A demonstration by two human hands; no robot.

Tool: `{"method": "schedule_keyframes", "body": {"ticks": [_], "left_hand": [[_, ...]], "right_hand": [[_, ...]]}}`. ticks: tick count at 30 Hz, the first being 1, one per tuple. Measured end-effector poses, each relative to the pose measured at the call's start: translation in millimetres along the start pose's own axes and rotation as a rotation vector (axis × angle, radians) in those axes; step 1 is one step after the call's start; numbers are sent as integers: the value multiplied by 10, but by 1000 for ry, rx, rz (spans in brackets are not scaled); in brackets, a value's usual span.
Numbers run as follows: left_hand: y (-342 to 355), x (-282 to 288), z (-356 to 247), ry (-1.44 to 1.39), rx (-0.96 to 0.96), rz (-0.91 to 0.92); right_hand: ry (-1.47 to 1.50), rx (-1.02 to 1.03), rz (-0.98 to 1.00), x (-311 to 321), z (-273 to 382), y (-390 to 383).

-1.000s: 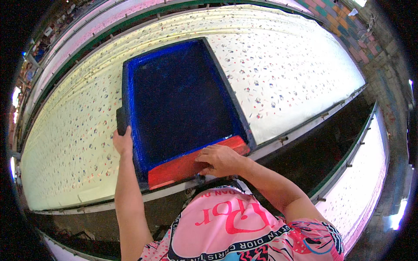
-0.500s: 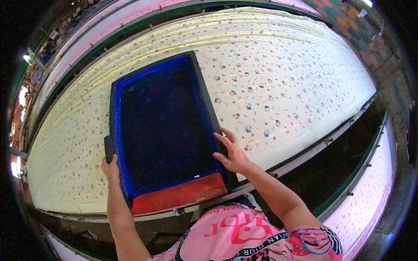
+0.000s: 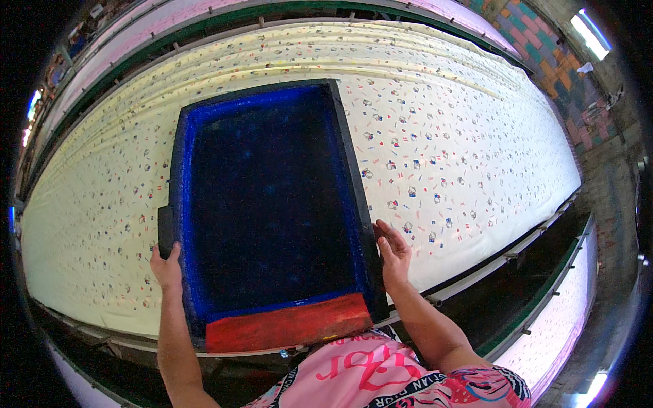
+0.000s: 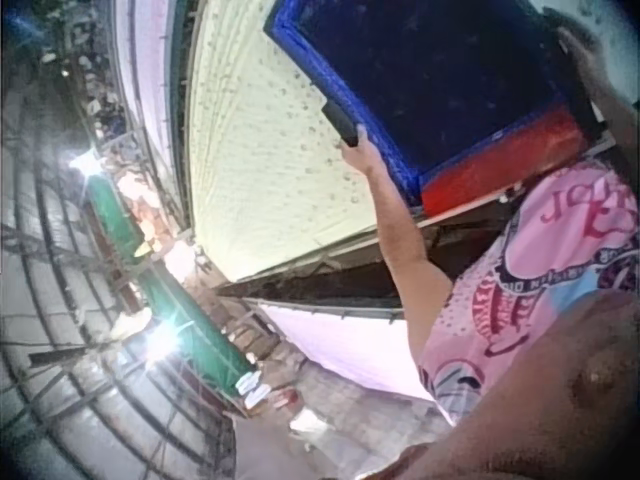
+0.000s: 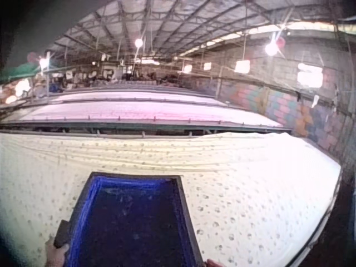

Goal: The person holds a screen printing frame and repeatedly uses a red squeegee to pull dark ink across the mesh onto a patterned fabric below. The person repositions the frame and repeats the squeegee strokes multiple times.

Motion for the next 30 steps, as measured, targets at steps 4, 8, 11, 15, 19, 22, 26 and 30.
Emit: {"method": "schedule_keyframes", "body": {"ticks": [4, 8, 11, 15, 19, 22, 26, 30], "left_hand": [[66, -29, 6, -23, 21, -4], [147, 169, 326, -146, -13, 40], [165, 77, 221, -274, 57, 63], [-23, -285, -404, -309, 164, -7], [-232, -668, -852, -351, 112, 69], [-387, -1194, -1328, -384, 78, 70], [-609, -2010, -1946, -437, 25, 98], [-1004, -3004, -2608, -336, 45, 45]], "right_hand": [[73, -105, 14, -99, 311, -26], [243, -166, 155, -189, 435, 56], [178, -75, 214, -166, 583, 94], [122, -24, 193, 154, 930, 259], [52, -37, 298, 823, 1270, 501], [-67, 6, 337, 1500, 1541, 695], [-205, 35, 367, 2484, 1935, 1020], [-263, -58, 343, 3620, 2139, 1242]]}}
Point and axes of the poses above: each hand's wrist, its own y-axis towards the middle knuckle, its own x-axis out of the back of the hand, z = x × y, the point moved 1 cm from there along y, towards the middle knuckle, and after that the axes turned 13 degrees about z, right-handed, at the moved point
